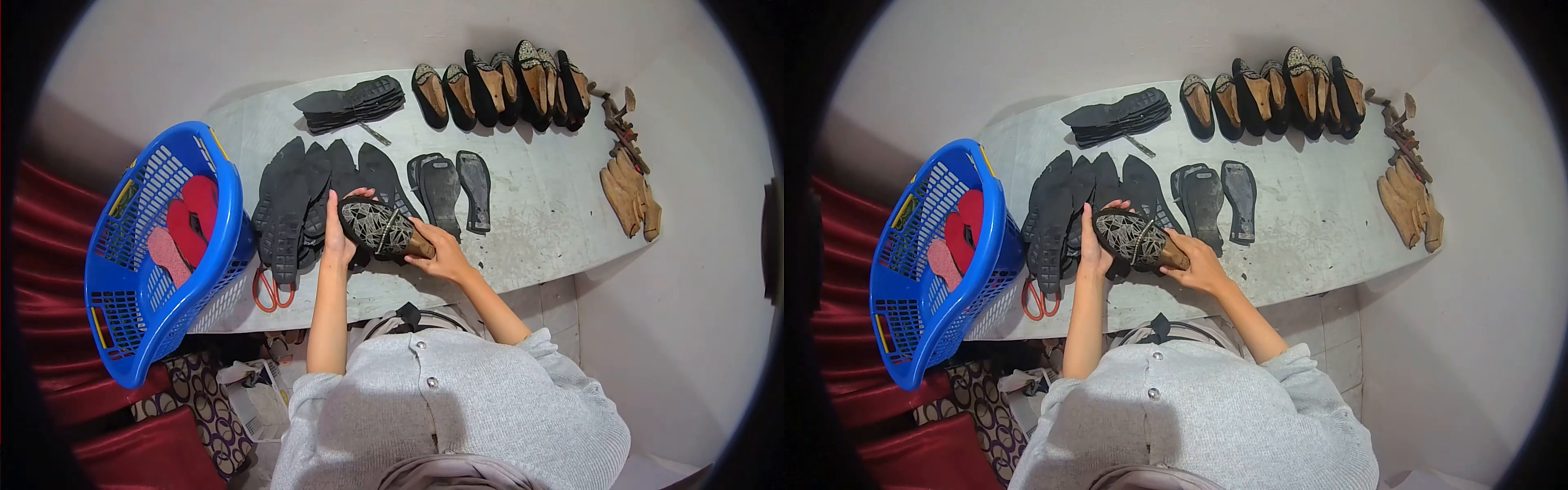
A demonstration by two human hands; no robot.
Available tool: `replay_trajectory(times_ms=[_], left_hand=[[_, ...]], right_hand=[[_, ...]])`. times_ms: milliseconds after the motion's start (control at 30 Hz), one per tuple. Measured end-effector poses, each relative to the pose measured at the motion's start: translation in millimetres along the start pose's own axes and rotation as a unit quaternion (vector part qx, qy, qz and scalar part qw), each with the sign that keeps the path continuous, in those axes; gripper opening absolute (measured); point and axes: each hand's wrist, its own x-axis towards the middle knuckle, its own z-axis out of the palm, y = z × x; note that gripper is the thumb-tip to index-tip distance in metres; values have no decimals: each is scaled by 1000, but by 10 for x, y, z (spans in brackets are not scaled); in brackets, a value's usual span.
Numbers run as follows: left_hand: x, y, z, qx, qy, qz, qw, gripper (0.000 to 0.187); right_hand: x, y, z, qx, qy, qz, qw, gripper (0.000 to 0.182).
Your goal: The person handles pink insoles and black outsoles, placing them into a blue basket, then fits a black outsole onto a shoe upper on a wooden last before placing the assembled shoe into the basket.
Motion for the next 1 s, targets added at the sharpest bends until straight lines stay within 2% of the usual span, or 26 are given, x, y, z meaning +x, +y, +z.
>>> replay_trajectory(times_ms=[33, 100, 667, 767, 933, 1000], left_hand=[[-9, -7, -16, 0, 1, 1, 1000, 57], [-34, -21, -31, 95, -8, 34, 995, 50], [-88, 46, 7, 64, -4, -3, 998, 49], [-92, 52, 3, 59, -4, -3, 998, 48], [-86, 59, -26, 71, -9, 0, 997, 50], [-84, 66, -28, 73, -11, 0, 997, 50]], right_hand=[[5, -5, 6, -4, 1, -5, 1000, 75], [8, -18, 10, -4, -1, -7, 1000, 75], [-22, -37, 34, -3, 4, -27, 1000, 74], [-19, -6, 60, -13, 30, -56, 998, 74], [15, -53, -1, 58, -34, 44, 997, 82], [30, -6, -7, 61, -58, 50, 995, 84]])
